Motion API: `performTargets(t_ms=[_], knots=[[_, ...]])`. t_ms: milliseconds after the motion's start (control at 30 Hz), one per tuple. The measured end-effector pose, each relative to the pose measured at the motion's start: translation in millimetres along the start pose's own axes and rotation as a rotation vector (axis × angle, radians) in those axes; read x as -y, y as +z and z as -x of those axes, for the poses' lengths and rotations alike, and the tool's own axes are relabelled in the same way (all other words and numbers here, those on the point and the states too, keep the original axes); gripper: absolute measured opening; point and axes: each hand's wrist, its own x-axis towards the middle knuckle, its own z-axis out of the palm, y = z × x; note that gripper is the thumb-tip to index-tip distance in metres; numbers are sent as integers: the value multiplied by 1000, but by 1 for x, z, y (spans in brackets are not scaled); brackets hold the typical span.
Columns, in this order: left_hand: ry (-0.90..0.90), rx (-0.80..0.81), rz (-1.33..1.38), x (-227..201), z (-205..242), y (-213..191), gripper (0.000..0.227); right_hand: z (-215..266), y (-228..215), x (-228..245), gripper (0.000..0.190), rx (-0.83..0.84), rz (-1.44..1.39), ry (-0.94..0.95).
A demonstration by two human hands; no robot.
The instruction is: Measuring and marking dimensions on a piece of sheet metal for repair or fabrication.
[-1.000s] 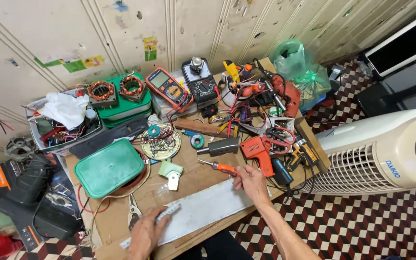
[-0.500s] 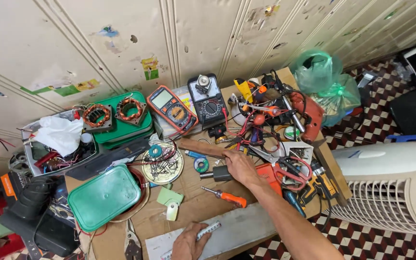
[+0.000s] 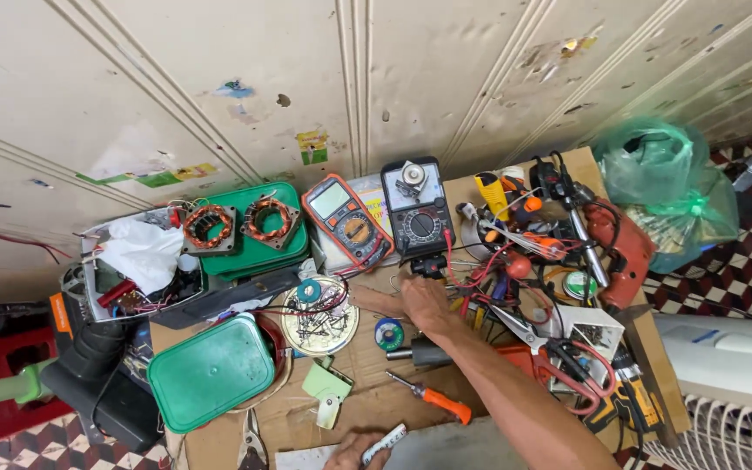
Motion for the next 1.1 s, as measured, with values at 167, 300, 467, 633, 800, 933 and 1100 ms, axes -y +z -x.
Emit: performTargets(t_ms=[167, 300, 467, 633, 800, 933, 1100], knots=[[-121, -129, 21, -26, 22, -29, 37, -34, 35, 0, 20, -103, 100, -173], [-116, -188, 34, -68, 40, -87, 34, -28, 9, 3, 15, -189, 148, -187], [-84, -253, 26, -65, 98, -146, 26, 76, -73, 62, 13, -632, -95, -346], [-58, -159, -94, -26, 116, -176, 29, 153, -81, 90, 13, -630, -553, -186], [126, -127, -151, 28, 112, -189, 31, 278, -29, 148, 10, -528, -1064, 164], [124, -73, -106, 34, 101, -197, 36, 343, 46, 187, 10, -516, -1189, 504], [137, -8, -161, 66, 81, -196, 36, 357, 123, 191, 13, -641, -1221, 392]])
